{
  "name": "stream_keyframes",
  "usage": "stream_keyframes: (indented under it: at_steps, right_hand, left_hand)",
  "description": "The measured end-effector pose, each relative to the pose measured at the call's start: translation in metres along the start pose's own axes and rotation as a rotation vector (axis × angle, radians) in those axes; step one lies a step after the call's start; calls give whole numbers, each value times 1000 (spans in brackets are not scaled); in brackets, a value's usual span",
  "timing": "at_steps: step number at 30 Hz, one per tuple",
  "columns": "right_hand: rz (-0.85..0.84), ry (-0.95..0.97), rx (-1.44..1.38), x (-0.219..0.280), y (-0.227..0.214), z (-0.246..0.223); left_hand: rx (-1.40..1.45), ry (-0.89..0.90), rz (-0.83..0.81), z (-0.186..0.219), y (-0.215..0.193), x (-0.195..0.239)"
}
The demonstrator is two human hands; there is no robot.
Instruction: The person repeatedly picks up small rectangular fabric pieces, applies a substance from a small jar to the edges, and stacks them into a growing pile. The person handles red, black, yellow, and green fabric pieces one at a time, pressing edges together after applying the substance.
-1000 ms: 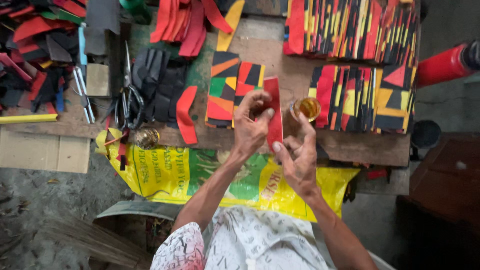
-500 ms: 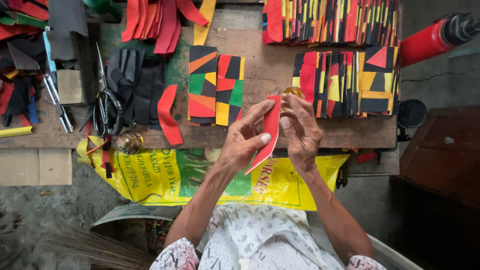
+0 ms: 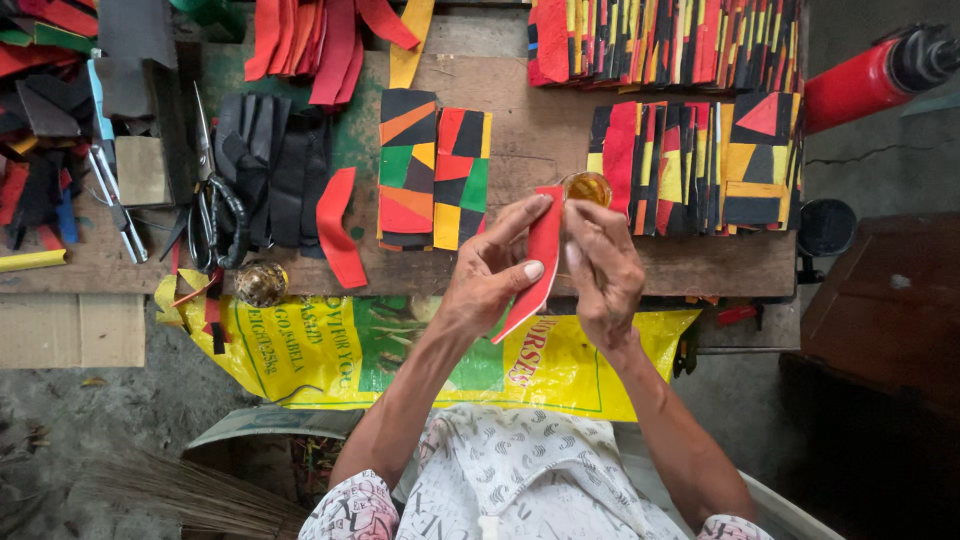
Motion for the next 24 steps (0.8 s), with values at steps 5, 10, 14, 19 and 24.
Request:
stream_keyframes:
  at_steps: [5,10,14,19,24]
  right_hand:
    - [12,-1,74,-1,0,-3]
    - [-53,51,-47,-10,1,3]
    - [-1,-99,143,-9,0,1]
    - [126,-319,416,-6,-3,-9]
    - [174,-389,462,-5,-6,-15]
  left_hand:
    - [20,-22,-18,1,2,-1]
    - [53,-30,-20,1,2,-2]
    - [85,-32,-16,2,2,-3]
    - [186,-83,68,7,2,-5]
    - [195,-78,77,9,2,-6]
Point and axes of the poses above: each hand's wrist, its own x-axis away from the middle knuckle, its own y-axis out of the palm, z = x × y, the point moved 1 cm from there along -x, towards the middle knuckle, and after that the axes turned 14 degrees about y, right-handed, at the moved point
